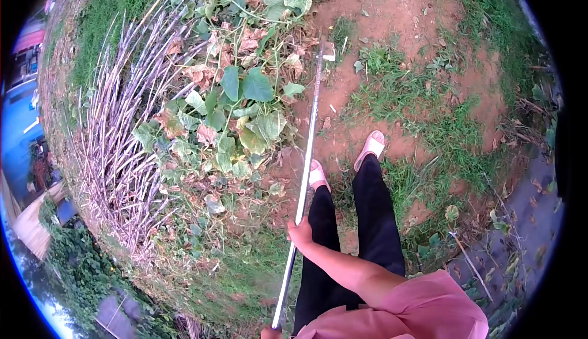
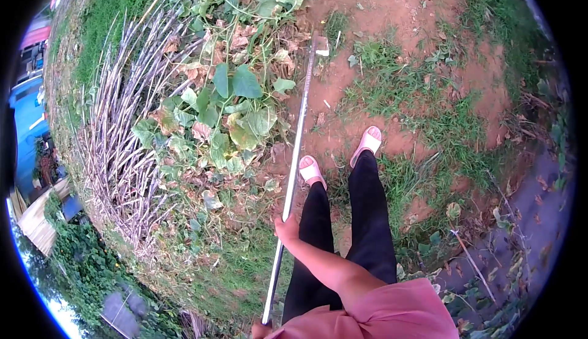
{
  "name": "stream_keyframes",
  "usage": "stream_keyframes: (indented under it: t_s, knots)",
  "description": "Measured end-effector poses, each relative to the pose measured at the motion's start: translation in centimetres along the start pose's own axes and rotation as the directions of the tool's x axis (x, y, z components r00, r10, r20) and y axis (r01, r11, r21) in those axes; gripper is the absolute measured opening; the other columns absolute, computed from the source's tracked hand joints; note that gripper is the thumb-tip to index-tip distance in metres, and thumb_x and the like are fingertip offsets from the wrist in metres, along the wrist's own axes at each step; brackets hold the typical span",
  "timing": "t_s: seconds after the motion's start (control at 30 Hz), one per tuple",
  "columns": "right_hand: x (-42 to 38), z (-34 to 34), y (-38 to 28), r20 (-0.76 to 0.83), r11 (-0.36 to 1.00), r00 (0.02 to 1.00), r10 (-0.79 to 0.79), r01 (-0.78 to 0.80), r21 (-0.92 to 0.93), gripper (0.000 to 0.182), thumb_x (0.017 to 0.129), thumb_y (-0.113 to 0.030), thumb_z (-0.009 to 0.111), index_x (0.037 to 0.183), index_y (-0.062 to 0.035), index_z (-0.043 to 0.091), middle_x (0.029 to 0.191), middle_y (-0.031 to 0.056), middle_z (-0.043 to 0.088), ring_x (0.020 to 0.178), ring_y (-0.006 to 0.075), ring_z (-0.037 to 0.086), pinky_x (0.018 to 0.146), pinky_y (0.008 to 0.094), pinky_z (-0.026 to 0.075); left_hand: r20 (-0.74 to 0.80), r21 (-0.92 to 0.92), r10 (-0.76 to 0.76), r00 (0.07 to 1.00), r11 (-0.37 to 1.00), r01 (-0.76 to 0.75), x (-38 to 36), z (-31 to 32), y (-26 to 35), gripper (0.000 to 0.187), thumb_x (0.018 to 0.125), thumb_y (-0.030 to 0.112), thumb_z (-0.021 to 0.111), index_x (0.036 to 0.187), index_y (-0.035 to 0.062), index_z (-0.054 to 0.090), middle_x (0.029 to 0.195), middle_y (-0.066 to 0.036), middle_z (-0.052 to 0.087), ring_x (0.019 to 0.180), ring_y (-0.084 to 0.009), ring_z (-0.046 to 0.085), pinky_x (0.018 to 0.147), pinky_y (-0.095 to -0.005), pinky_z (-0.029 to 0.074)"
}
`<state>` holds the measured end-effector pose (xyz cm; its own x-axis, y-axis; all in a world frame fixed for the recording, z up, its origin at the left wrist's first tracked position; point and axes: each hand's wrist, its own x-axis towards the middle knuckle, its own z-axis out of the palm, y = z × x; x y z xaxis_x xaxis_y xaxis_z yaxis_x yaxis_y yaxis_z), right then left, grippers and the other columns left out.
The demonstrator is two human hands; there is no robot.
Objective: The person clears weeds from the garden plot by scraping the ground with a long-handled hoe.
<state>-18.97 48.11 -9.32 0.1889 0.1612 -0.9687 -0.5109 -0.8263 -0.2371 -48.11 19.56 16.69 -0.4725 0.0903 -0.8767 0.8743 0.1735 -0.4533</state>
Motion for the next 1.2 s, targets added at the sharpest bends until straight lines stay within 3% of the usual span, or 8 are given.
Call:
stream_keyframes:
  t_s: [0.17, 0.47, 0.57, 0.67, 0.8, 1.1, 1.13, 1.2]
  knots:
    - [0.4, -4.0, -2.3, -0.091, 0.981, 0.993, 0.069, -0.052, 0.185, 0.02, 0.077, -0.01, 0.054, 0.086, -0.0011, 0.039, 0.056, 0.0065, 0.045, 0.037, 0.0155, 0.046, 0.034, 0.0298, 0.04, -0.177, -0.025, -0.041, 0.983, 0.999, 0.037, -0.9, -6.1, 5.4, 0.033, 0.07, 0.041, 0.061, 0.088, 0.0136, 0.066, 0.075, -0.016, 0.064, 0.075, -0.0344, 0.063, 0.067, -0.0422, 0.05]
    - [18.5, -11.6, -23.0, -0.476, 0.868, 0.734, -0.484, 0.473, -0.153, 0.021, 0.079, -0.016, 0.057, 0.084, 0.0018, 0.046, 0.062, 0.0125, 0.055, 0.045, 0.0212, 0.055, 0.04, 0.0342, 0.043, -0.36, -0.156, 0.336, 0.87, 0.898, -0.411, 10.2, -18.1, 31.7, 0.036, 0.076, 0.044, 0.058, 0.081, 0.0095, 0.061, 0.074, -0.018, 0.062, 0.073, -0.0378, 0.06, 0.065, -0.0469, 0.047]
    - [17.1, -6.2, -14.7, -0.456, 0.864, 0.75, -0.479, 0.31, -0.397, 0.024, 0.077, -0.017, 0.058, 0.086, 0.002, 0.048, 0.075, 0.0244, 0.06, 0.074, 0.0373, 0.061, 0.068, 0.0411, 0.048, -0.145, -0.141, 0.224, 0.964, 0.96, -0.244, 13.3, -11.9, 25.1, 0.041, 0.077, 0.048, 0.054, 0.087, 0.0096, 0.063, 0.084, -0.019, 0.063, 0.082, -0.0374, 0.061, 0.071, -0.0469, 0.048]
    - [10.7, -2.6, 0.0, -0.387, 0.89, 0.871, -0.304, 0.114, -0.441, 0.033, 0.076, -0.02, 0.059, 0.096, 0.0018, 0.045, 0.082, 0.0255, 0.061, 0.073, 0.0391, 0.061, 0.068, 0.0427, 0.049, 0.262, 0.047, 0.014, 0.965, 0.999, -0.027, 11.4, -3.8, 12.3, 0.061, 0.074, 0.058, 0.051, 0.1, 0.0043, 0.062, 0.099, -0.021, 0.061, 0.094, -0.0351, 0.059, 0.083, -0.0416, 0.046]
    - [3.6, -3.5, 3.2, -0.22, 0.974, 0.973, 0.072, -0.116, -0.197, 0.037, 0.076, -0.02, 0.057, 0.101, 0.0046, 0.043, 0.078, 0.0216, 0.061, 0.062, 0.0315, 0.064, 0.053, 0.0381, 0.052, 0.252, -0.059, 0.005, 0.968, 0.998, 0.01, 6.2, 0.8, 3.8, 0.054, 0.072, 0.051, 0.053, 0.098, 0.0042, 0.063, 0.099, -0.021, 0.061, 0.097, -0.0338, 0.058, 0.085, -0.0407, 0.045]
    - [7.0, -12.0, -17.3, 0.013, 0.98, 0.994, -0.105, 0.101, 0.17, 0.027, 0.082, -0.024, 0.061, 0.088, -0.0051, 0.043, 0.059, 0.0058, 0.051, 0.044, 0.0182, 0.054, 0.039, 0.0323, 0.046, -0.068, -0.076, 0.399, 0.915, 0.912, -0.403, 10.9, -12.9, 21.3, 0.045, 0.079, 0.047, 0.051, 0.09, 0.0045, 0.063, 0.084, -0.021, 0.062, 0.081, -0.0374, 0.061, 0.071, -0.046, 0.048]
    - [11.9, -14.3, -23.0, -0.128, 0.897, 0.913, -0.388, 0.406, 0.175, 0.024, 0.083, -0.025, 0.06, 0.084, -0.006, 0.045, 0.06, 0.0054, 0.052, 0.047, 0.0165, 0.054, 0.04, 0.0306, 0.046, -0.137, -0.155, 0.422, 0.896, 0.884, -0.44, 13.8, -11.8, 22.9, 0.043, 0.078, 0.046, 0.052, 0.088, 0.0056, 0.063, 0.081, -0.021, 0.062, 0.079, -0.0376, 0.061, 0.07, -0.0462, 0.048]
    - [15.7, -14.3, -26.5, -0.29, 0.938, 0.925, -0.244, 0.301, 0.173, 0.023, 0.083, -0.024, 0.057, 0.08, -0.0046, 0.045, 0.058, 0.0039, 0.051, 0.045, 0.0157, 0.052, 0.038, 0.0283, 0.04, -0.198, -0.189, 0.405, 0.893, 0.878, -0.44, 12.9, -14.0, 26.1, 0.04, 0.078, 0.043, 0.053, 0.085, 0.005, 0.063, 0.079, -0.022, 0.062, 0.077, -0.0384, 0.061, 0.069, -0.0466, 0.048]
